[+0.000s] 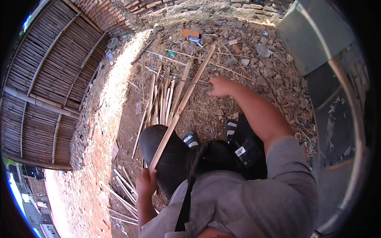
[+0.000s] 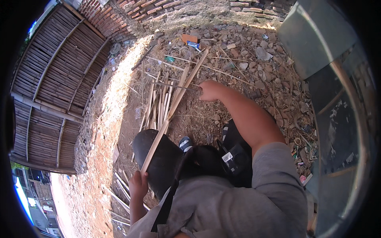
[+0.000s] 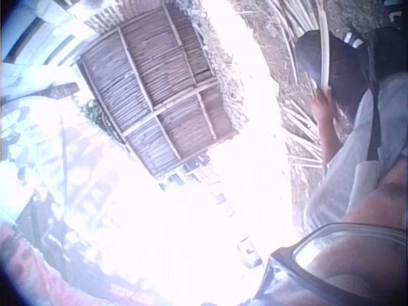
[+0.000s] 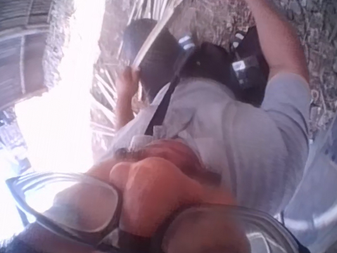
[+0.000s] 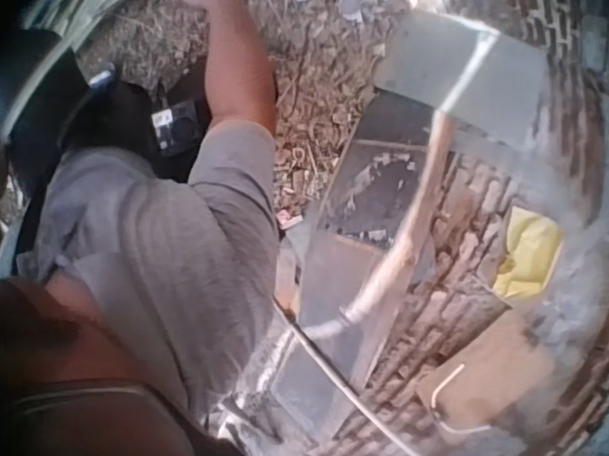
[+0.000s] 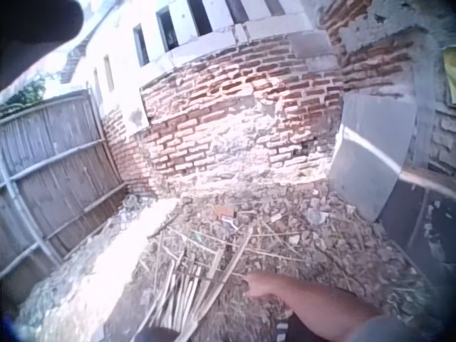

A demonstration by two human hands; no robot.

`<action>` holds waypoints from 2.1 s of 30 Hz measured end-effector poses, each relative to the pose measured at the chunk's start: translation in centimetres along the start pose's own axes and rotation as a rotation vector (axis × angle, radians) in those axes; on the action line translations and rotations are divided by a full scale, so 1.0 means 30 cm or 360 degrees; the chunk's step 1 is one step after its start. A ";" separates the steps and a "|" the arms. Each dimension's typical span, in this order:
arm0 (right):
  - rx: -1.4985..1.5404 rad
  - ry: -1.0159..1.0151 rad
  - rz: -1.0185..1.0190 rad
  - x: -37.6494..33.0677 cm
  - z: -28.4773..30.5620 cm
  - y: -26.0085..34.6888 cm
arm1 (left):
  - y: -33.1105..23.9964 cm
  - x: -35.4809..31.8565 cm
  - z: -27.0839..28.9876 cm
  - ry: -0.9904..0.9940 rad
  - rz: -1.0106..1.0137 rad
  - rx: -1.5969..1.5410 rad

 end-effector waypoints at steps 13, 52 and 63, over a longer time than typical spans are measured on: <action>0.0224 0.0012 0.0061 -0.007 0.001 -0.008 | 0.047 0.027 -0.032 0.0120 0.0040 -0.0184; 0.0016 0.0108 0.0492 -0.073 -0.024 0.125 | 0.042 0.022 -0.019 0.0075 -0.0019 -0.0232; -0.0362 0.0225 0.0513 -0.153 -0.010 0.280 | 0.037 0.019 -0.007 0.0113 0.0029 -0.0218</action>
Point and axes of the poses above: each hand's wrist, its own x-axis towards the middle knuckle, its own z-axis out of the back of the hand, y = z × x, the point moved 7 cm from there along x, towards the middle knuckle, and after that the axes turned 7 degrees about y, right-handed, at the moved point
